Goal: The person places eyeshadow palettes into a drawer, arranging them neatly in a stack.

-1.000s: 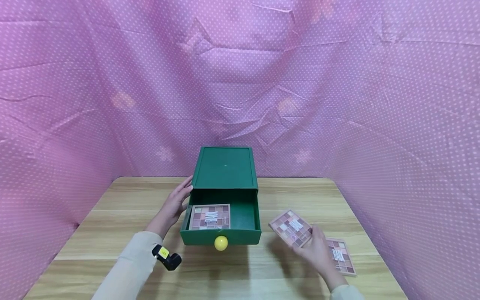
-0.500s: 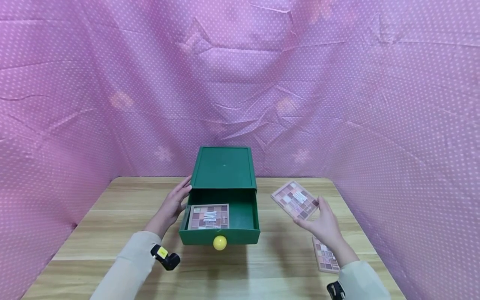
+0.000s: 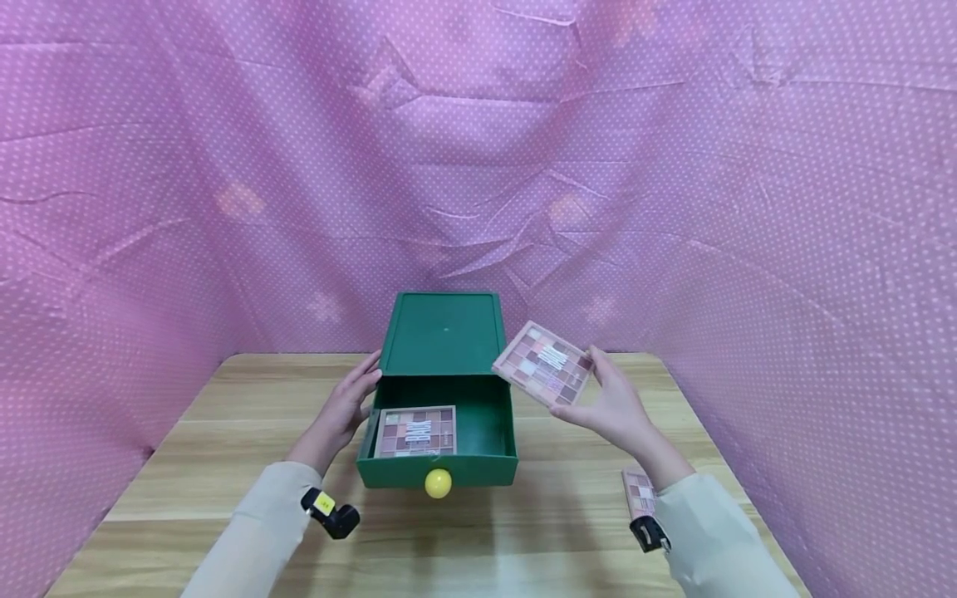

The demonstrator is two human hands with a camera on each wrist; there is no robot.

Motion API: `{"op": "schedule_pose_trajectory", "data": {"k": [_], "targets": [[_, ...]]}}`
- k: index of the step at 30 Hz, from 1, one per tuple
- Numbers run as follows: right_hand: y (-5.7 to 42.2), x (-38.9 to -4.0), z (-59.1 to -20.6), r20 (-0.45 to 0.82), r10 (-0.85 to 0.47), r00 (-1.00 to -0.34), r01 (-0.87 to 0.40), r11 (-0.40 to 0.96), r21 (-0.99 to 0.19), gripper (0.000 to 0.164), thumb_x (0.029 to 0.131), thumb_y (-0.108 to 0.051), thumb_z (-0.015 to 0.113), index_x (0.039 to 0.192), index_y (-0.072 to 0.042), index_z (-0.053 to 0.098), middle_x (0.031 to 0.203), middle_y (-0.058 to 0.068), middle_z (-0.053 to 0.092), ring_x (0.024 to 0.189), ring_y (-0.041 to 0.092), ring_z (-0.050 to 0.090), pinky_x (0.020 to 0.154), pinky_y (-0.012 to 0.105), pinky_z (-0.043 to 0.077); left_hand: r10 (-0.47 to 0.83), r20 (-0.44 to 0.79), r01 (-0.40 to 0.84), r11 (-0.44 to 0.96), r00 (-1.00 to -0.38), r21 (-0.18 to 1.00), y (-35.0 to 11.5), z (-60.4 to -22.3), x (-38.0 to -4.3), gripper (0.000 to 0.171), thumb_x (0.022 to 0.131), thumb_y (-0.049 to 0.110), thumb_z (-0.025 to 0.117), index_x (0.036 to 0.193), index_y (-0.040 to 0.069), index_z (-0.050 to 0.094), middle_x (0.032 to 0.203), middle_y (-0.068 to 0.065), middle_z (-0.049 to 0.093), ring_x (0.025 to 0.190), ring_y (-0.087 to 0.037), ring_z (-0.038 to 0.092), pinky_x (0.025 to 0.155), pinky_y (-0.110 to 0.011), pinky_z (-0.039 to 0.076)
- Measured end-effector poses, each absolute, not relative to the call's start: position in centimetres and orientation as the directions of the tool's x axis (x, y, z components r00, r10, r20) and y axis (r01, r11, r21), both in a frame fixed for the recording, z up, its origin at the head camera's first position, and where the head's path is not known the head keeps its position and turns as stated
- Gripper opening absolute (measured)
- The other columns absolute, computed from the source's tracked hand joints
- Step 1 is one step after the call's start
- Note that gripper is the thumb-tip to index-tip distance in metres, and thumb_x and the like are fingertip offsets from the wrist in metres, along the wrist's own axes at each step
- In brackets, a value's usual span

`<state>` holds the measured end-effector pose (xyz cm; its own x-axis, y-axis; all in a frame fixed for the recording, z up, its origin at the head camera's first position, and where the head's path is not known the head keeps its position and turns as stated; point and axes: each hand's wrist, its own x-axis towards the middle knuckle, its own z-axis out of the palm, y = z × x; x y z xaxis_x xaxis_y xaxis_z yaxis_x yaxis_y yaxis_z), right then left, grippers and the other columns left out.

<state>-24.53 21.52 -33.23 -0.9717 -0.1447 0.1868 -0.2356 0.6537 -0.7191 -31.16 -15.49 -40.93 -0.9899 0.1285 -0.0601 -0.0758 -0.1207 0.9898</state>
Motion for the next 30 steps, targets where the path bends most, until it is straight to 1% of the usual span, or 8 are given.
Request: {"op": "schedule_pose_trajectory", "data": {"k": [4, 8, 13, 16, 19, 25, 28, 30], "targets": [[19.5, -24.9, -32.7, 0.196, -0.201, -0.960, -0.280, 0.631, -0.724, 0.102, 0.071, -0.018, 0.080, 0.144, 0.011, 0.014, 0.147, 0.031, 0.025, 0.136, 0.045, 0.025, 0.110, 0.046, 0.029, 0.116, -0.073, -0.086, -0.114, -0.991, 0.990, -15.5, -40.9, -31.2, 0.052, 0.096, 0.030, 0.048, 0.145, 0.025, 0.032, 0.153, -0.004, 0.027, 0.140, -0.028, 0.025, 0.112, -0.053, 0.026], [17.5, -25.4, -32.7, 0.218, -0.284, -0.934, -0.350, 0.591, -0.727, 0.101, 0.069, -0.015, 0.081, 0.144, 0.009, 0.018, 0.144, 0.026, 0.032, 0.137, 0.042, 0.027, 0.110, 0.045, 0.029, 0.108, -0.078, -0.089, -0.105, -0.991, 0.990, -15.6, -40.9, -31.3, 0.052, 0.096, 0.032, 0.048, 0.145, 0.025, 0.033, 0.153, -0.004, 0.027, 0.140, -0.028, 0.025, 0.111, -0.053, 0.027], [15.1, -25.7, -32.9, 0.232, -0.376, -0.897, -0.419, 0.557, -0.717, 0.101, 0.068, -0.017, 0.081, 0.145, 0.006, 0.018, 0.145, 0.023, 0.033, 0.137, 0.040, 0.028, 0.111, 0.046, 0.027, 0.116, -0.068, -0.081, -0.113, -0.991, 0.990, -15.6, -41.0, -31.4, 0.052, 0.096, 0.031, 0.047, 0.146, 0.024, 0.032, 0.153, -0.005, 0.026, 0.140, -0.029, 0.025, 0.111, -0.053, 0.026], [14.0, -25.6, -33.1, 0.220, -0.414, -0.883, -0.438, 0.561, -0.702, 0.101, 0.069, -0.020, 0.081, 0.145, 0.005, 0.018, 0.145, 0.021, 0.034, 0.136, 0.038, 0.030, 0.111, 0.047, 0.028, 0.125, -0.063, -0.079, -0.124, -0.990, 0.989, -15.6, -41.0, -31.4, 0.053, 0.097, 0.030, 0.047, 0.146, 0.023, 0.031, 0.154, -0.006, 0.025, 0.140, -0.030, 0.024, 0.112, -0.053, 0.025], [13.0, -25.5, -33.2, 0.202, -0.439, -0.876, -0.448, 0.579, -0.681, 0.101, 0.069, -0.023, 0.080, 0.145, 0.005, 0.020, 0.144, 0.021, 0.037, 0.135, 0.037, 0.033, 0.111, 0.049, 0.029, 0.130, -0.061, -0.078, -0.129, -0.990, 0.989, -15.6, -41.0, -31.4, 0.053, 0.097, 0.029, 0.047, 0.146, 0.023, 0.030, 0.154, -0.006, 0.025, 0.140, -0.030, 0.024, 0.112, -0.053, 0.025], [11.5, -25.7, -33.6, 0.182, -0.473, -0.862, -0.473, 0.622, -0.624, 0.100, 0.068, -0.028, 0.080, 0.145, 0.002, 0.023, 0.150, 0.020, 0.028, 0.136, 0.038, 0.030, 0.108, 0.058, 0.028, 0.127, -0.060, -0.078, -0.138, -0.990, 0.987, -15.5, -41.0, -31.5, 0.053, 0.096, 0.028, 0.047, 0.146, 0.022, 0.031, 0.154, -0.006, 0.026, 0.140, -0.030, 0.025, 0.112, -0.054, 0.025], [10.9, -25.8, -33.9, 0.158, -0.496, -0.854, -0.478, 0.625, -0.617, 0.099, 0.069, -0.027, 0.080, 0.145, 0.001, 0.023, 0.152, 0.018, 0.024, 0.137, 0.037, 0.028, 0.109, 0.057, 0.027, 0.123, -0.063, -0.079, -0.137, -0.990, 0.987, -15.5, -40.9, -31.5, 0.053, 0.096, 0.028, 0.047, 0.146, 0.022, 0.031, 0.154, -0.006, 0.025, 0.140, -0.030, 0.025, 0.112, -0.054, 0.024], [10.5, -25.8, -34.0, 0.139, -0.514, -0.847, -0.480, 0.625, -0.616, 0.098, 0.069, -0.027, 0.080, 0.145, 0.000, 0.024, 0.152, 0.016, 0.025, 0.137, 0.035, 0.030, 0.109, 0.056, 0.028, 0.117, -0.068, -0.083, -0.133, -0.991, 0.988, -15.5, -40.9, -31.5, 0.053, 0.096, 0.028, 0.047, 0.146, 0.023, 0.031, 0.154, -0.006, 0.026, 0.140, -0.030, 0.025, 0.111, -0.054, 0.025]]}}
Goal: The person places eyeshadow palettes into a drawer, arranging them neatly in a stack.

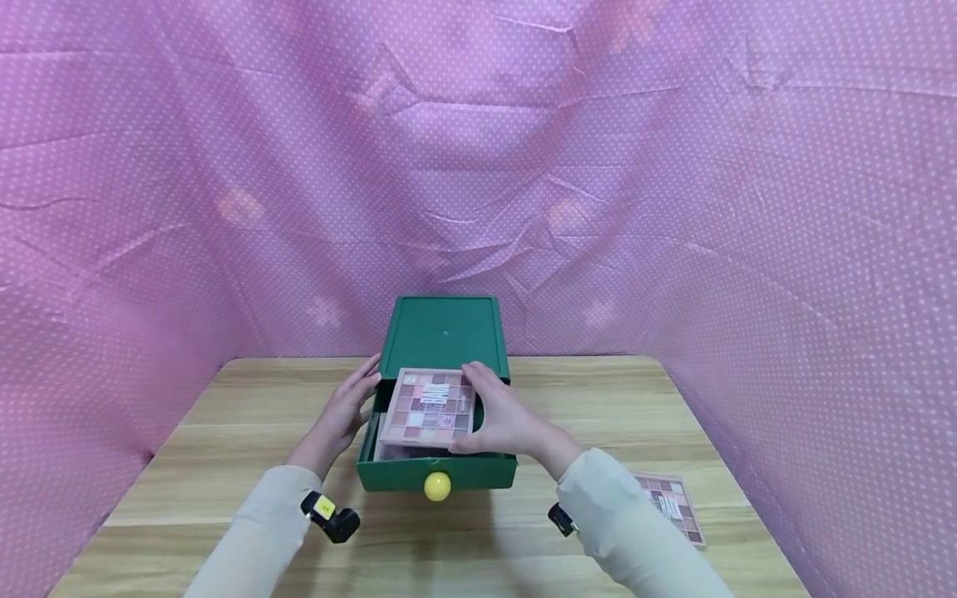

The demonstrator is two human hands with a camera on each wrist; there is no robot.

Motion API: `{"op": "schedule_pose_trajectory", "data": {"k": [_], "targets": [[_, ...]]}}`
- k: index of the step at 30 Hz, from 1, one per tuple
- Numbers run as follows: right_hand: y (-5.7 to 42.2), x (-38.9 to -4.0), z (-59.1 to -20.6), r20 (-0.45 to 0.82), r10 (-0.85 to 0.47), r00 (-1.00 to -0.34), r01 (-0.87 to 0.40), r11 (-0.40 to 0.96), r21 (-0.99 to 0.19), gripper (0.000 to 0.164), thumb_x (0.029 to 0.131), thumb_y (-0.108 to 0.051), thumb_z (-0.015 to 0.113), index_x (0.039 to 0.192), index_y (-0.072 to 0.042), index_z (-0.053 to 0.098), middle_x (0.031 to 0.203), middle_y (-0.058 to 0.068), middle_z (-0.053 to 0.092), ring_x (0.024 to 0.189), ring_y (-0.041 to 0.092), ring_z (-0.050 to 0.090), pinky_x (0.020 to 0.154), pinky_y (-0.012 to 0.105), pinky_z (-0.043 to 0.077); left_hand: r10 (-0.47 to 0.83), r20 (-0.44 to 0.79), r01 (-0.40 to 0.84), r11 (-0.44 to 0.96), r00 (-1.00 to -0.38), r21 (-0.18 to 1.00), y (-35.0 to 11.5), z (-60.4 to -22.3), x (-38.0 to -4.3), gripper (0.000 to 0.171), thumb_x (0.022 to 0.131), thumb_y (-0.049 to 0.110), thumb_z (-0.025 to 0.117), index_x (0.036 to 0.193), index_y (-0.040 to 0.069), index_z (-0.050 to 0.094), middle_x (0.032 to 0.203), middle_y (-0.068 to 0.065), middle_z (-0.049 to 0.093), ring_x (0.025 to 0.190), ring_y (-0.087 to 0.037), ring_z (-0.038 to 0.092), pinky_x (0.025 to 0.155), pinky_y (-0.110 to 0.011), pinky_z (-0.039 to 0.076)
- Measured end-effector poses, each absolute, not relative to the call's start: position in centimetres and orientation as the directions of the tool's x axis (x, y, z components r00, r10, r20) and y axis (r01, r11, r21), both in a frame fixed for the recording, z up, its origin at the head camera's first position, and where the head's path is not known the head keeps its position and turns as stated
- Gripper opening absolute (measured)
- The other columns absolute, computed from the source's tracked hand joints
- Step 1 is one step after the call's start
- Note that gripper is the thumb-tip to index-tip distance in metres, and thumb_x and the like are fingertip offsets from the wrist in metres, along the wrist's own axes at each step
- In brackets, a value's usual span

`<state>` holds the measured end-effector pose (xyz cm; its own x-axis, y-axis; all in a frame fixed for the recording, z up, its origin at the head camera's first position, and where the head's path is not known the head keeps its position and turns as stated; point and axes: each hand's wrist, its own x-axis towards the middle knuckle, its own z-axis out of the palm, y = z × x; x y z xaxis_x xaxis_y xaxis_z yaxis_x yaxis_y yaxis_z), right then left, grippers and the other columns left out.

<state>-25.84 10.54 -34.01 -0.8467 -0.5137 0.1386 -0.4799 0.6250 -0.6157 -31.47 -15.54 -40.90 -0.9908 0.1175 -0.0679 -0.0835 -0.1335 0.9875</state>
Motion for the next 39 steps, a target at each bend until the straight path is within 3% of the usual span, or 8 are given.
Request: {"op": "schedule_pose_trajectory", "data": {"k": [14, 31, 39], "targets": [[9.4, -26.2, -34.0, 0.075, -0.600, -0.796, -0.506, 0.593, -0.626, 0.089, 0.068, -0.027, 0.081, 0.141, -0.004, 0.036, 0.145, 0.008, 0.035, 0.129, 0.027, 0.039, 0.108, 0.051, 0.033, 0.094, -0.077, -0.088, -0.116, -0.993, 0.989, -15.6, -41.0, -31.4, 0.051, 0.096, 0.030, 0.048, 0.145, 0.025, 0.034, 0.153, -0.004, 0.028, 0.139, -0.030, 0.026, 0.111, -0.053, 0.027], [8.7, -26.6, -34.8, -0.081, -0.602, -0.795, -0.379, 0.596, -0.708, 0.078, 0.074, -0.026, 0.076, 0.141, -0.014, 0.038, 0.151, 0.009, 0.029, 0.137, 0.032, 0.030, 0.108, 0.057, 0.029, 0.101, -0.087, -0.099, -0.122, -0.991, 0.988, -15.7, -40.8, -31.5, 0.052, 0.095, 0.031, 0.049, 0.144, 0.024, 0.034, 0.152, -0.004, 0.029, 0.140, -0.029, 0.026, 0.111, -0.053, 0.027], [9.3, -25.8, -34.6, -0.044, -0.610, -0.791, -0.377, 0.543, -0.751, 0.078, 0.076, -0.030, 0.075, 0.143, -0.016, 0.036, 0.153, 0.007, 0.028, 0.140, 0.033, 0.026, 0.109, 0.058, 0.028, 0.116, -0.073, -0.088, -0.124, -0.991, 0.988, -15.6, -40.7, -31.4, 0.053, 0.096, 0.030, 0.048, 0.145, 0.023, 0.032, 0.153, -0.006, 0.027, 0.140, -0.030, 0.025, 0.111, -0.053, 0.026]]}}
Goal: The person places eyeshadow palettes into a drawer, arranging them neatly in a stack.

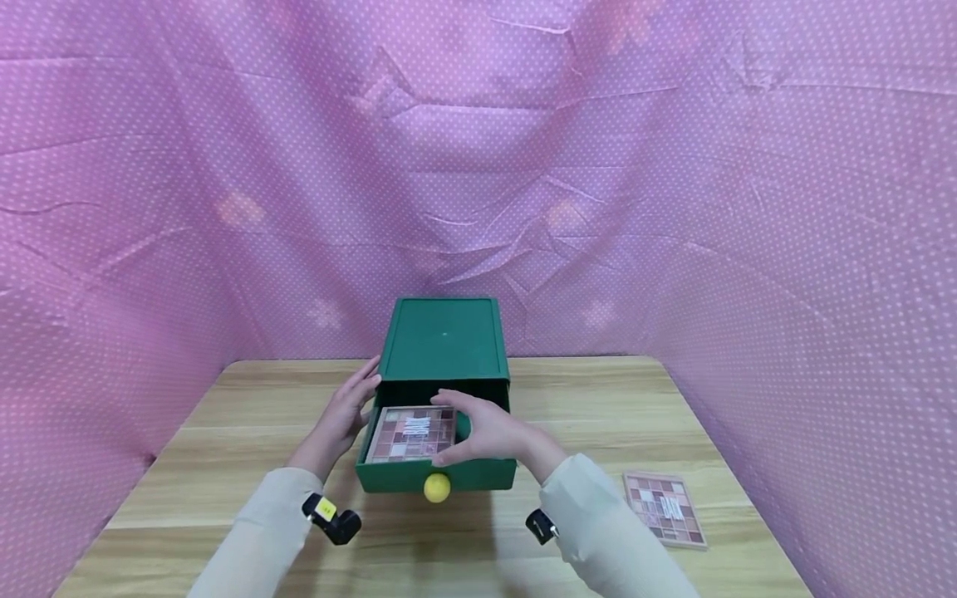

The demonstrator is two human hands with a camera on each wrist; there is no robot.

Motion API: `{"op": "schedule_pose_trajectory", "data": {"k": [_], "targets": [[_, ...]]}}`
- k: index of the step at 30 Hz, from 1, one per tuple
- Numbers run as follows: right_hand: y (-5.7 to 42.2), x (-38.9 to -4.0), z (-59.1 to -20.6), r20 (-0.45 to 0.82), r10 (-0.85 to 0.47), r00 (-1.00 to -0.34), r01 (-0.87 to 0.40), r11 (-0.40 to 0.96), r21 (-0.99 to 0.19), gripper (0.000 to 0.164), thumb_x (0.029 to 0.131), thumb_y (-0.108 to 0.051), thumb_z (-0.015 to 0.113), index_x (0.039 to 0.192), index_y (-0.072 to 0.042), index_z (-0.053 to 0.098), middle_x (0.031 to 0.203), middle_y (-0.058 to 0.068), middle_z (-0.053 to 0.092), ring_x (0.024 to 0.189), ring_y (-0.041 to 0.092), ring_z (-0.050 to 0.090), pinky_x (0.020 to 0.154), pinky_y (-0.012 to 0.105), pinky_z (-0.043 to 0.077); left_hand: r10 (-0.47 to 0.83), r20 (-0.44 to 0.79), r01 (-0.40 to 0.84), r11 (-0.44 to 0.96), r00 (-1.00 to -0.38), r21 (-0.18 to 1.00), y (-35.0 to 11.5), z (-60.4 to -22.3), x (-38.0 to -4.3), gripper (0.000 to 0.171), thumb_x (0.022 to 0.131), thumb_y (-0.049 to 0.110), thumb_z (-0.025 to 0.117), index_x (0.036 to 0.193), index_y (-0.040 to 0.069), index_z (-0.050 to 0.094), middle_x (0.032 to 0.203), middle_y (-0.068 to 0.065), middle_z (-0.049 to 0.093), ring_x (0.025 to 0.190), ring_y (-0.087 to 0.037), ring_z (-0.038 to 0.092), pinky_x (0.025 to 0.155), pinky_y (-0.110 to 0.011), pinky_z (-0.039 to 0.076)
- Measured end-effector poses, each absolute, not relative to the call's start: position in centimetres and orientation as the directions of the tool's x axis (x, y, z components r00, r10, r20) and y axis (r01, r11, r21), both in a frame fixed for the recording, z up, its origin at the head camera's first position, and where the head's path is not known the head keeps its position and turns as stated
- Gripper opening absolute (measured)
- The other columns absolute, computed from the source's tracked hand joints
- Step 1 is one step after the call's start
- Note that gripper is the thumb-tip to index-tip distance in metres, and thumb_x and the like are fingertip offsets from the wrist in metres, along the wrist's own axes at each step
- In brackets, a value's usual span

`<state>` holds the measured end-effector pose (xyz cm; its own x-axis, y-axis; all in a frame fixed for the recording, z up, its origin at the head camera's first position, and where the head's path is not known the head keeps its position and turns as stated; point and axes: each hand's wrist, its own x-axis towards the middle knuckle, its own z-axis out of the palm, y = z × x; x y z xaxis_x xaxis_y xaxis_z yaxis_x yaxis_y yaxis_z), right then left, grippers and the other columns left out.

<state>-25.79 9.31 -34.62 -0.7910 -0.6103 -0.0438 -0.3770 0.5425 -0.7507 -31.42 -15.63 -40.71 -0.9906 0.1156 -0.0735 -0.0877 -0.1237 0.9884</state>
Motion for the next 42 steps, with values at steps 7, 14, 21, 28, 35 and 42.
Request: {"op": "schedule_pose_trajectory", "data": {"k": [7, 14, 21, 28, 35, 42], "targets": [[11.4, -24.1, -33.7, 0.127, -0.605, -0.786, -0.423, 0.376, -0.825, 0.077, 0.079, -0.021, 0.073, 0.143, -0.007, 0.033, 0.150, 0.016, 0.030, 0.138, 0.038, 0.028, 0.111, 0.052, 0.027, 0.100, -0.086, -0.098, -0.119, -0.991, 0.988, -15.6, -40.8, -31.3, 0.051, 0.095, 0.031, 0.049, 0.144, 0.026, 0.034, 0.153, -0.003, 0.028, 0.139, -0.029, 0.026, 0.111, -0.052, 0.027], [16.4, -22.4, -34.5, 0.310, -0.486, -0.817, -0.495, 0.317, -0.809, 0.072, 0.080, -0.007, 0.070, 0.141, 0.000, 0.033, 0.145, 0.024, 0.035, 0.136, 0.013, 0.035, 0.109, 0.021, 0.032, 0.109, -0.076, -0.089, -0.122, -0.991, 0.988, -15.6, -40.9, -31.6, 0.053, 0.095, 0.031, 0.049, 0.145, 0.024, 0.033, 0.153, -0.004, 0.027, 0.140, -0.030, 0.026, 0.111, -0.053, 0.026], [21.5, -20.1, -37.0, 0.271, -0.307, -0.912, -0.385, 0.418, -0.823, 0.073, 0.083, -0.008, 0.066, 0.142, 0.003, 0.027, 0.145, 0.028, 0.031, 0.134, 0.009, 0.036, 0.102, 0.011, 0.034, 0.116, -0.069, -0.083, -0.123, -0.991, 0.989, -15.4, -40.9, -31.6, 0.052, 0.096, 0.031, 0.048, 0.145, 0.024, 0.034, 0.153, -0.005, 0.028, 0.140, -0.029, 0.026, 0.111, -0.054, 0.026], [25.0, -18.9, -41.3, 0.106, -0.087, -0.991, -0.136, 0.526, -0.839, 0.080, 0.085, -0.016, 0.065, 0.143, 0.009, 0.016, 0.144, 0.035, 0.024, 0.131, 0.052, 0.024, 0.104, 0.062, 0.023, 0.109, -0.068, -0.081, -0.126, -0.992, 0.989, -15.7, -41.0, -31.5, 0.052, 0.095, 0.031, 0.049, 0.144, 0.025, 0.034, 0.152, -0.004, 0.029, 0.139, -0.029, 0.027, 0.111, -0.053, 0.027], [27.3, -18.3, -45.2, -0.062, 0.112, -0.992, 0.111, 0.507, -0.855, 0.095, 0.086, -0.023, 0.064, 0.145, 0.008, -0.004, 0.146, 0.039, 0.007, 0.131, 0.058, 0.012, 0.103, 0.069, 0.017, 0.113, -0.061, -0.076, -0.133, -0.992, 0.988, -15.9, -40.9, -31.3, 0.051, 0.096, 0.030, 0.048, 0.145, 0.024, 0.033, 0.152, -0.004, 0.029, 0.139, -0.028, 0.027, 0.111, -0.053, 0.027], [29.3, -17.7, -48.5, -0.146, 0.301, -0.943, 0.287, 0.504, -0.814, 0.105, 0.086, -0.035, 0.064, 0.141, 0.013, -0.011, 0.142, 0.045, 0.005, 0.128, 0.058, 0.017, 0.106, 0.064, 0.021, 0.126, -0.055, -0.071, -0.129, -0.990, 0.989, -15.7, -41.0, -31.5, 0.052, 0.096, 0.030, 0.048, 0.145, 0.023, 0.033, 0.153, -0.005, 0.028, 0.139, -0.030, 0.026, 0.111, -0.054, 0.026]]}}
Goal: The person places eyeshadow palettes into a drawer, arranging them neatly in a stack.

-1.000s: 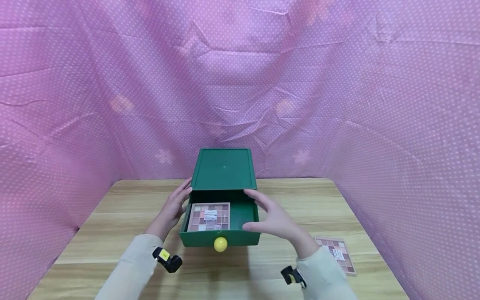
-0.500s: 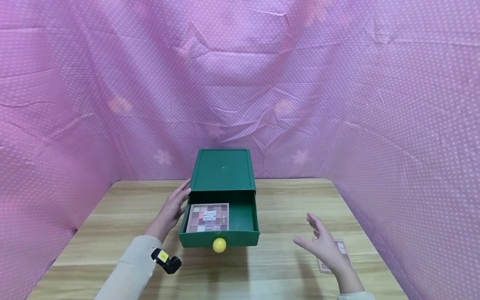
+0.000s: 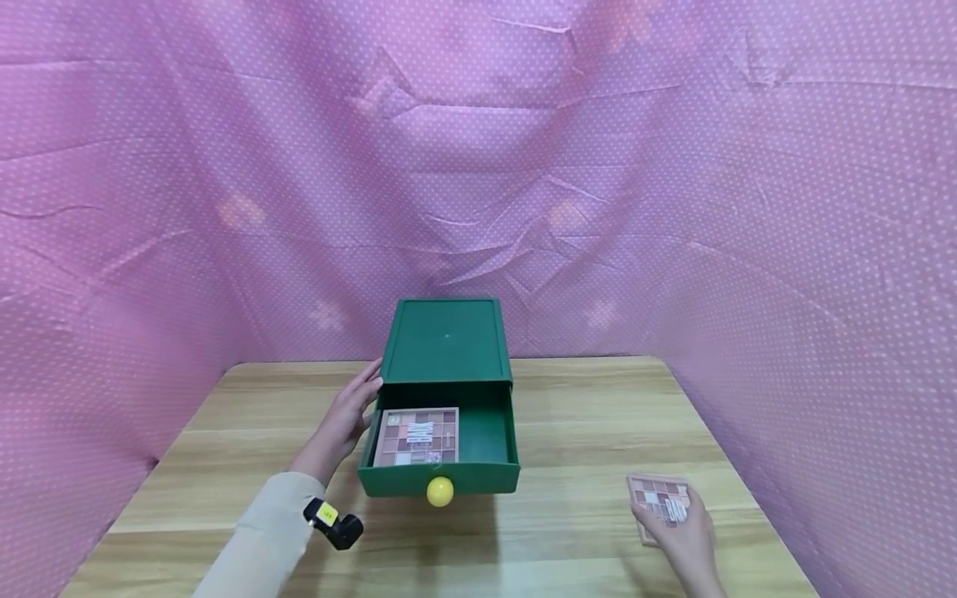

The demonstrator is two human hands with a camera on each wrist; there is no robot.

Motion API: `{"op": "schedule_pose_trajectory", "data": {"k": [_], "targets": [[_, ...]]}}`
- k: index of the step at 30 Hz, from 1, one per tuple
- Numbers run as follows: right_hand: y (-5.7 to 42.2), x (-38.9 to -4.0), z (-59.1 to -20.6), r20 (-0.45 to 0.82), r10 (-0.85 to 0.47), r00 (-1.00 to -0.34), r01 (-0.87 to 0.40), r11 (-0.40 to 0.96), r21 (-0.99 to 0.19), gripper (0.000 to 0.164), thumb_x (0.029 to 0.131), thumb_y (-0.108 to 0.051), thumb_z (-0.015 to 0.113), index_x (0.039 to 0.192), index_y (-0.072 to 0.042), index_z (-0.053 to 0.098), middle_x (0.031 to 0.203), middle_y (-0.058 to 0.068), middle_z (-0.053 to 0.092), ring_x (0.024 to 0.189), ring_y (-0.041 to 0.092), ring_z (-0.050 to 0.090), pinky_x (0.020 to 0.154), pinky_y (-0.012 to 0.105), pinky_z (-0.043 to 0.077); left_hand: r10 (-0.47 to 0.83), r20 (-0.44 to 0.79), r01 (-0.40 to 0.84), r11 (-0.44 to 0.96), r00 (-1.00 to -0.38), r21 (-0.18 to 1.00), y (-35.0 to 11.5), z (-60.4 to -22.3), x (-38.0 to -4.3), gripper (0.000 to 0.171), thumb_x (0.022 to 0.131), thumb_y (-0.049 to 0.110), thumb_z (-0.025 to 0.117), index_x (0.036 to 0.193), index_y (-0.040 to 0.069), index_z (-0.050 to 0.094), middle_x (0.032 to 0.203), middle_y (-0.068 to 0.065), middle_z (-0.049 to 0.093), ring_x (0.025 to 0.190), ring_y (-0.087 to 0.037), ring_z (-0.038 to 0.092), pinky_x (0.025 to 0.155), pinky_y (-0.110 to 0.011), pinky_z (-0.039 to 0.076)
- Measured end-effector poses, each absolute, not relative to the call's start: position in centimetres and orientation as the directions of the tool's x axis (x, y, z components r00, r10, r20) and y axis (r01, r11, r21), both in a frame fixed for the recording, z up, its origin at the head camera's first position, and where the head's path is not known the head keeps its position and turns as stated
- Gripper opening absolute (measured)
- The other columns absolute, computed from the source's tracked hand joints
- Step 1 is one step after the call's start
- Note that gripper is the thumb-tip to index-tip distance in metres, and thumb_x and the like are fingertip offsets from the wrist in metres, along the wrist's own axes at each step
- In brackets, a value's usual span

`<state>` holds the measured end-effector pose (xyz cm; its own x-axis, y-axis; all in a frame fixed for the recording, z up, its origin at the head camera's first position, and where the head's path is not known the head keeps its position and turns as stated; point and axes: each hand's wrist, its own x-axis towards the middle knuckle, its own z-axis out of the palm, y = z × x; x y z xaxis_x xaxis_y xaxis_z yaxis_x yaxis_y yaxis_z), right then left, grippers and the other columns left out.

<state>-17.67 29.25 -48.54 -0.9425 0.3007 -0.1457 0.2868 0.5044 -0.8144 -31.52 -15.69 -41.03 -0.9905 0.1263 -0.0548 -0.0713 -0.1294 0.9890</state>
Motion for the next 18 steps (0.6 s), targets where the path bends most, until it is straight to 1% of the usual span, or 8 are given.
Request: {"op": "schedule_pose_trajectory", "data": {"k": [2, 3, 5, 8, 11, 14, 18], "targets": [[29.8, -17.7, -49.3, -0.138, 0.336, -0.932, 0.318, 0.569, -0.758, 0.108, 0.083, -0.038, 0.066, 0.139, 0.018, -0.007, 0.138, 0.047, 0.009, 0.126, 0.060, 0.016, 0.105, 0.066, 0.019, 0.123, -0.053, -0.068, -0.125, -0.991, 0.990, -15.7, -41.1, -31.5, 0.052, 0.096, 0.030, 0.048, 0.145, 0.023, 0.033, 0.152, -0.005, 0.029, 0.139, -0.030, 0.026, 0.111, -0.054, 0.026], [30.1, -17.6, -49.8, -0.133, 0.351, -0.927, 0.332, 0.602, -0.727, 0.111, 0.081, -0.040, 0.068, 0.138, 0.019, -0.006, 0.137, 0.049, 0.008, 0.125, 0.062, 0.012, 0.105, 0.068, 0.016, 0.122, -0.051, -0.067, -0.126, -0.991, 0.990, -15.7, -41.1, -31.5, 0.052, 0.096, 0.030, 0.048, 0.145, 0.023, 0.033, 0.152, -0.005, 0.029, 0.139, -0.030, 0.026, 0.111, -0.054, 0.026], [30.4, -17.5, -50.9, -0.117, 0.384, -0.916, 0.358, 0.652, -0.668, 0.115, 0.076, -0.043, 0.071, 0.138, 0.021, -0.001, 0.135, 0.049, 0.011, 0.124, 0.063, 0.011, 0.104, 0.069, 0.013, 0.117, -0.051, -0.065, -0.122, -0.992, 0.990, -15.7, -41.2, -31.5, 0.052, 0.096, 0.031, 0.048, 0.145, 0.024, 0.034, 0.152, -0.005, 0.029, 0.139, -0.030, 0.027, 0.111, -0.054, 0.026], [30.4, -17.3, -52.2, -0.092, 0.427, -0.900, 0.388, 0.684, -0.618, 0.118, 0.069, -0.045, 0.075, 0.137, 0.021, 0.005, 0.132, 0.049, 0.014, 0.122, 0.062, 0.010, 0.103, 0.068, 0.009, 0.112, -0.053, -0.067, -0.127, -0.992, 0.990, -15.6, -41.2, -31.5, 0.052, 0.095, 0.031, 0.049, 0.144, 0.025, 0.034, 0.152, -0.004, 0.030, 0.139, -0.029, 0.027, 0.111, -0.054, 0.026], [30.3, -17.1, -53.2, -0.092, 0.461, -0.883, 0.416, 0.676, -0.608, 0.121, 0.065, -0.047, 0.078, 0.137, 0.019, 0.007, 0.131, 0.049, 0.013, 0.122, 0.062, 0.009, 0.103, 0.068, 0.008, 0.108, -0.058, -0.072, -0.124, -0.992, 0.990, -15.6, -41.1, -31.5, 0.051, 0.095, 0.032, 0.049, 0.144, 0.026, 0.035, 0.152, -0.003, 0.030, 0.139, -0.028, 0.028, 0.111, -0.053, 0.026], [30.1, -16.9, -53.9, -0.108, 0.491, -0.865, 0.447, 0.655, -0.609, 0.125, 0.061, -0.049, 0.079, 0.137, 0.018, 0.006, 0.132, 0.050, 0.009, 0.122, 0.063, 0.007, 0.102, 0.069, 0.009, 0.106, -0.060, -0.073, -0.125, -0.993, 0.989, -15.5, -41.1, -31.4, 0.051, 0.095, 0.032, 0.049, 0.144, 0.026, 0.035, 0.152, -0.004, 0.030, 0.139, -0.029, 0.027, 0.111, -0.053, 0.026], [29.8, -16.6, -54.3, -0.131, 0.508, -0.851, 0.472, 0.633, -0.614, 0.128, 0.060, -0.050, 0.080, 0.138, 0.017, 0.004, 0.134, 0.050, 0.006, 0.122, 0.064, 0.006, 0.101, 0.070, 0.010, 0.108, -0.055, -0.068, -0.126, -0.993, 0.990, -15.5, -40.9, -31.4, 0.052, 0.095, 0.030, 0.049, 0.145, 0.024, 0.034, 0.152, -0.006, 0.029, 0.139, -0.030, 0.027, 0.111, -0.054, 0.026]]}}
